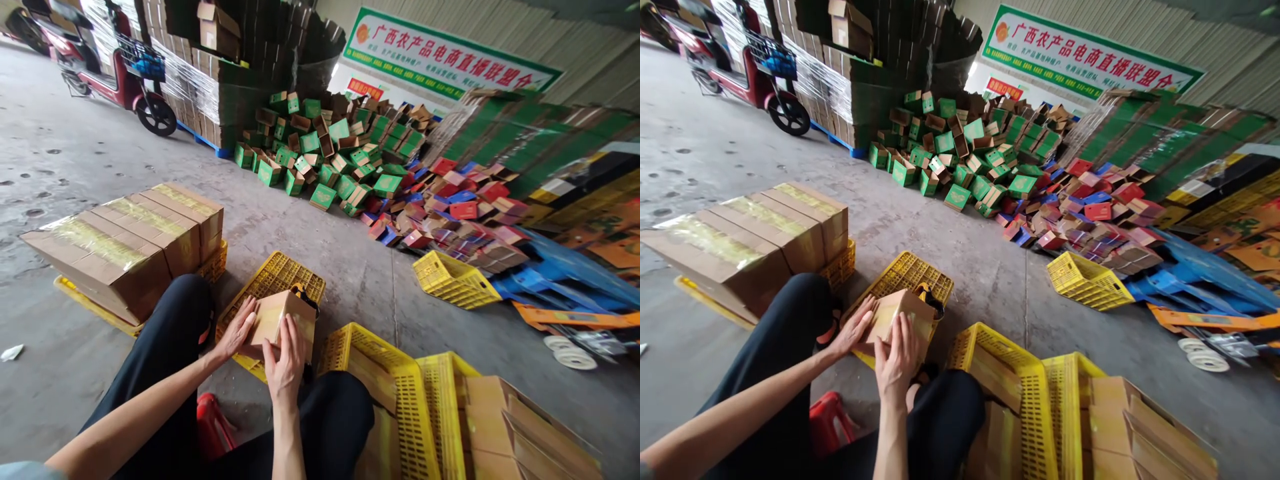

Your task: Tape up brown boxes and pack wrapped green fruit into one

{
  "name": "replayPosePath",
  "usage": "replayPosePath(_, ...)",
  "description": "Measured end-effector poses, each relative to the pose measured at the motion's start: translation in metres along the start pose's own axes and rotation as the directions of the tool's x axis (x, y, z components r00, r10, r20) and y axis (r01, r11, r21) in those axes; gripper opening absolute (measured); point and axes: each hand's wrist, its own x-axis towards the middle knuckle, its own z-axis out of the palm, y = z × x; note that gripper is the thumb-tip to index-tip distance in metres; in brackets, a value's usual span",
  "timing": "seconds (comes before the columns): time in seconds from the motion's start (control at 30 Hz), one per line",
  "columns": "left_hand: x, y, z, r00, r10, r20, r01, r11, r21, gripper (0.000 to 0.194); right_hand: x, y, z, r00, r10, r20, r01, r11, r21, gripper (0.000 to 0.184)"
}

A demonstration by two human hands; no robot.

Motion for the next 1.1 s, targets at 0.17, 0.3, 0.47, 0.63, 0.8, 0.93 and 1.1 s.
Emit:
replayPosePath(0.17,-0.020,0.054,-0.024,0.943,0.317,0.099,-0.306,0.946,-0.110,0.060,-0.007,-0.037,0.026,0.999,0.024,-0.036,-0.024,1.000,-0.006,0.044)
replayPosePath(0.3,-0.031,0.063,-0.037,0.926,0.351,0.139,-0.356,0.934,0.010,0.052,-0.004,-0.054,0.030,0.999,0.035,-0.013,-0.035,0.999,0.007,0.030)
replayPosePath(0.47,-0.028,0.053,-0.048,0.915,0.386,0.119,-0.399,0.910,0.114,0.049,-0.009,-0.039,0.012,0.998,0.018,0.054,-0.014,0.997,-0.073,0.055)
replayPosePath(0.63,-0.025,0.047,-0.052,0.904,0.400,0.151,-0.421,0.895,0.150,0.051,-0.016,-0.017,-0.005,0.994,0.076,0.084,-0.064,0.988,-0.141,0.062)
replayPosePath(0.8,-0.028,0.045,-0.049,0.902,0.412,0.133,-0.432,0.873,0.227,0.051,-0.009,-0.026,-0.004,0.997,0.063,0.054,-0.057,0.994,-0.094,0.058)
replayPosePath(0.93,-0.028,0.044,-0.055,0.904,0.413,0.112,-0.428,0.868,0.250,0.046,-0.001,-0.033,-0.001,0.993,0.014,0.117,-0.012,1.000,-0.020,0.056)
replayPosePath(1.1,-0.023,0.043,-0.060,0.915,0.396,0.070,-0.401,0.885,0.234,0.046,0.009,-0.029,0.000,0.979,0.009,0.201,-0.012,1.000,0.016,0.049)
